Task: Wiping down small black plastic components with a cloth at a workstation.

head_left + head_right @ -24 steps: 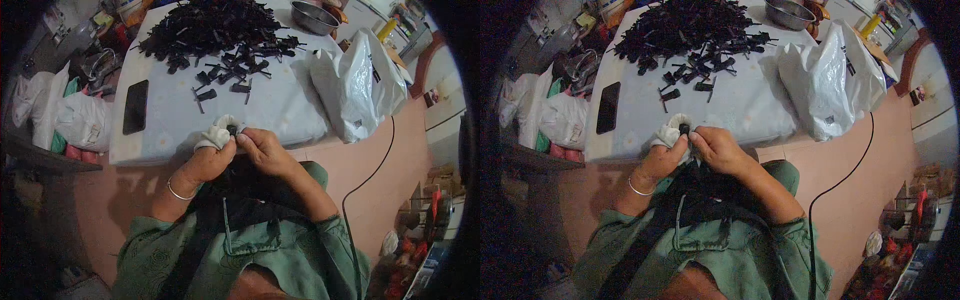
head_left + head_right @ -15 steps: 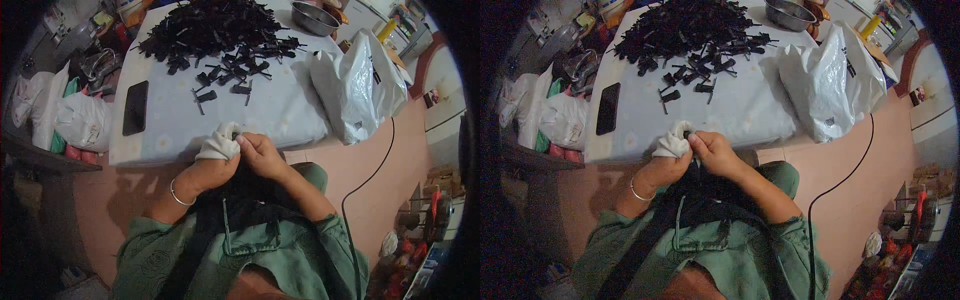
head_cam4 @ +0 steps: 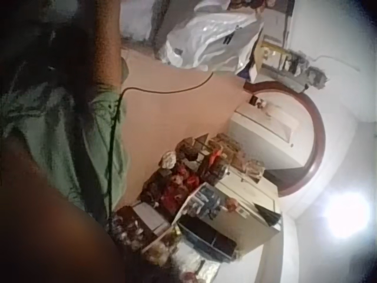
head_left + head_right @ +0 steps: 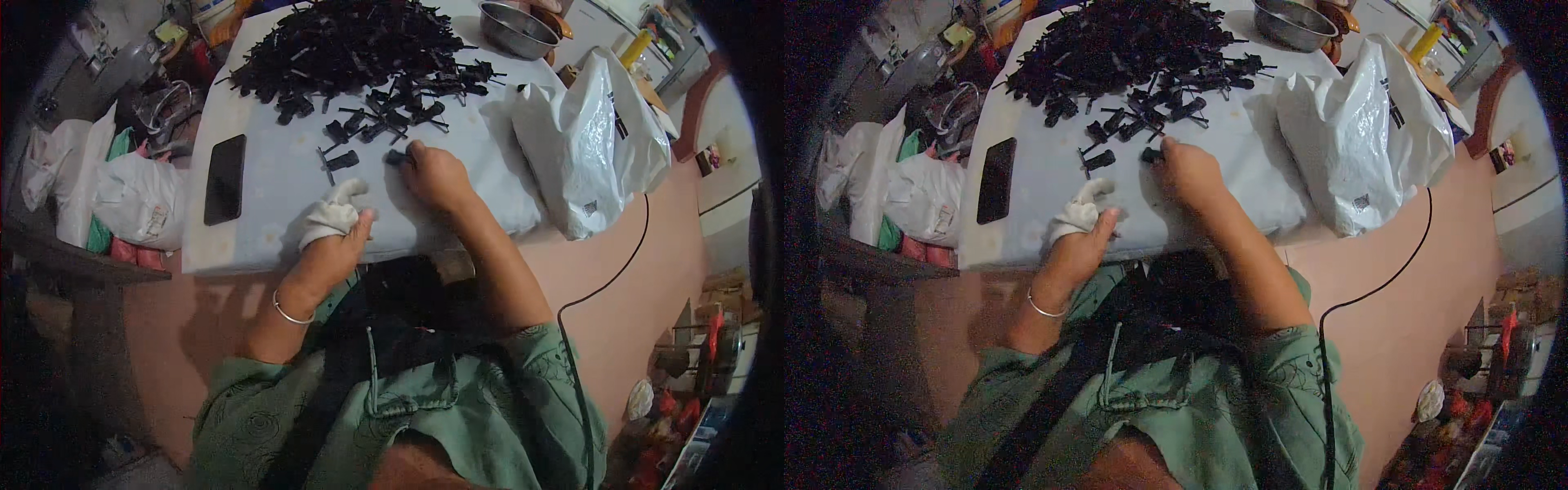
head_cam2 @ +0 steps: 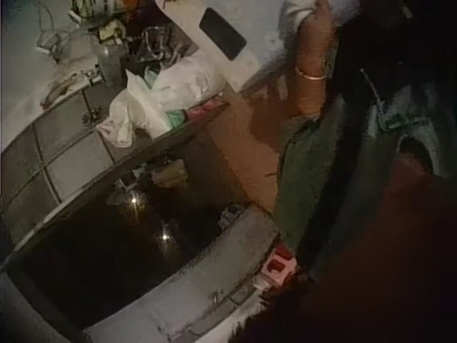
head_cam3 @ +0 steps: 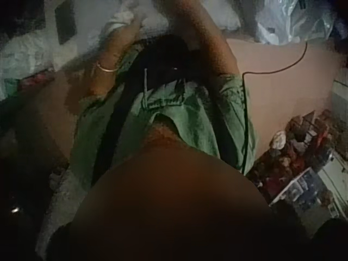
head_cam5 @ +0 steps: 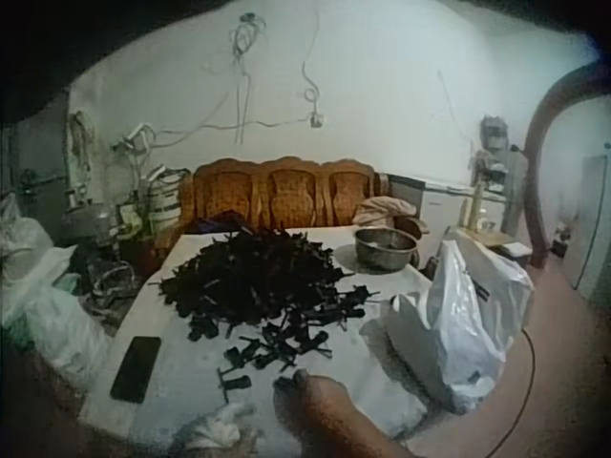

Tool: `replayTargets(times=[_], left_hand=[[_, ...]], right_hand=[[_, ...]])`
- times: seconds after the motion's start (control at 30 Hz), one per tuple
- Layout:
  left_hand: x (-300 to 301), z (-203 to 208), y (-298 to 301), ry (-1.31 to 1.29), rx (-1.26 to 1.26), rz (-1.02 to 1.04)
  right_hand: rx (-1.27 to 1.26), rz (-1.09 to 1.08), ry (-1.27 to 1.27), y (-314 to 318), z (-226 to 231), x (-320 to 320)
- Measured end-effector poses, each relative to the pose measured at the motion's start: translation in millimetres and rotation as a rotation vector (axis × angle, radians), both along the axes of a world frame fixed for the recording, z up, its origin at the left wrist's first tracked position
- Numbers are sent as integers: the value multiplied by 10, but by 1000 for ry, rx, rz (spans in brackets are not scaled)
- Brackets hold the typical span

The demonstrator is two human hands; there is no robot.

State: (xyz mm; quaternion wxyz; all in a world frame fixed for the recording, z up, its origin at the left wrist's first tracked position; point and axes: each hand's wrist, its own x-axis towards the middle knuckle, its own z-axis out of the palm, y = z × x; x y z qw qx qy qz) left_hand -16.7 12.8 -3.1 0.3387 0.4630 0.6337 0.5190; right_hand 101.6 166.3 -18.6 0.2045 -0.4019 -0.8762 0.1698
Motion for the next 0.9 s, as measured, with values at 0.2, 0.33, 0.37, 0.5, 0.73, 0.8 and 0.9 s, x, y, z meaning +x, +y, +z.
replayTargets(times=[0.2, 0.33, 0.37, 0.5, 0.73, 0.8, 0.9], left_hand=[[-18, -284, 91, 113, 203, -19], [58, -71, 3, -233, -51, -62], [55, -111, 4, -140, 30, -55], [103, -169, 29, -106, 181, -58], [195, 229, -136, -190, -143, -206], [214, 16, -115, -176, 91, -127], [187, -139, -34, 70, 312, -66]], right_hand=[[-531, 263, 451, -335, -69, 200], [-588, 299, 386, -690, 174, 273], [-587, 300, 387, -731, 179, 296], [-192, 471, 547, -858, 233, 321], [-412, 198, 610, -764, 143, 322], [-495, 240, 582, -786, 184, 338], [-415, 278, 425, -841, 187, 356]])
